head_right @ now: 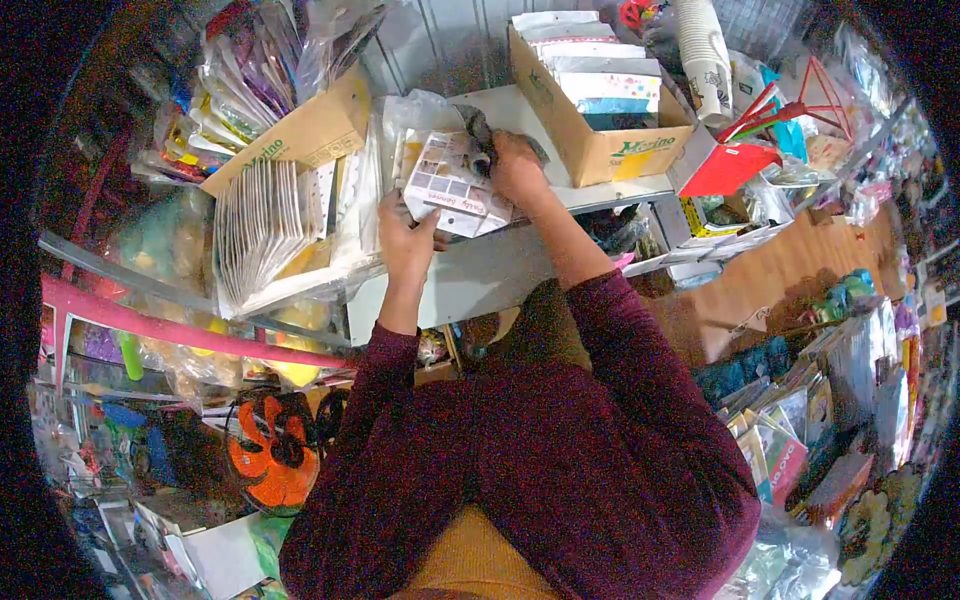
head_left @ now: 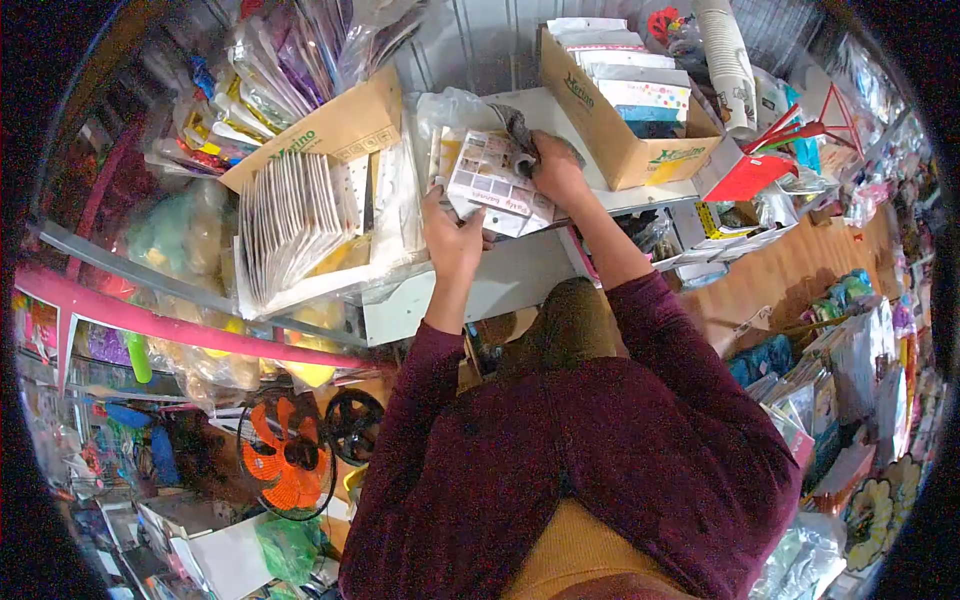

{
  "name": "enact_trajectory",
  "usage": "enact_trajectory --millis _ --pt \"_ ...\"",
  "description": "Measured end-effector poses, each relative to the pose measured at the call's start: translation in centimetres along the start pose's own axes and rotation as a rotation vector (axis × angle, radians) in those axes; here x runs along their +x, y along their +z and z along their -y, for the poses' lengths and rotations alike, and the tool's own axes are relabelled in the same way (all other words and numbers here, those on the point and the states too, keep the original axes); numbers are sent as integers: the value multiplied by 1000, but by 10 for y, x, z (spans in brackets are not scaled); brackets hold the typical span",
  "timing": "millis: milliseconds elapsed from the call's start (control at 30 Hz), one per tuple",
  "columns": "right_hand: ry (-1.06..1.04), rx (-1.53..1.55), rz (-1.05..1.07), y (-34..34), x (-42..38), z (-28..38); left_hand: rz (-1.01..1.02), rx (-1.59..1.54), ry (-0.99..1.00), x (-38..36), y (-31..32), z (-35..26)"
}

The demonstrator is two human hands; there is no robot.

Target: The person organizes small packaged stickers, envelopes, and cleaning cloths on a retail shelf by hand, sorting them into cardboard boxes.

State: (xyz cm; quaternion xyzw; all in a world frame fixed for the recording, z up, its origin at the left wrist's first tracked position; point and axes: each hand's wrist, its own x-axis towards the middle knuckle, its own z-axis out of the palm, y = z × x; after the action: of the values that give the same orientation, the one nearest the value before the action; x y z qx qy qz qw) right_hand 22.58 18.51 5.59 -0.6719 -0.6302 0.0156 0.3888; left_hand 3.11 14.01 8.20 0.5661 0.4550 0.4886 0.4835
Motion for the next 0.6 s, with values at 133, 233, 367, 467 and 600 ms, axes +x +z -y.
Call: enact_trajectory --millis 133,233,367,467,600 --pt "103 47 -44 -16 -4 11 -13 33 147 6 3 -2" --pt "138 360 -293 -27 -9 17 -69 -32 259 7 5 -41" --pt "-56 918 -501 -46 2 37 -223 407 788 32 -10 -82" --pt "-145 664 -666 -89 -1 60 -156 622 1134 28 -13 -112" --pt "-295 686 -742 -115 -1 61 61 905 1130 12 -3 -63"
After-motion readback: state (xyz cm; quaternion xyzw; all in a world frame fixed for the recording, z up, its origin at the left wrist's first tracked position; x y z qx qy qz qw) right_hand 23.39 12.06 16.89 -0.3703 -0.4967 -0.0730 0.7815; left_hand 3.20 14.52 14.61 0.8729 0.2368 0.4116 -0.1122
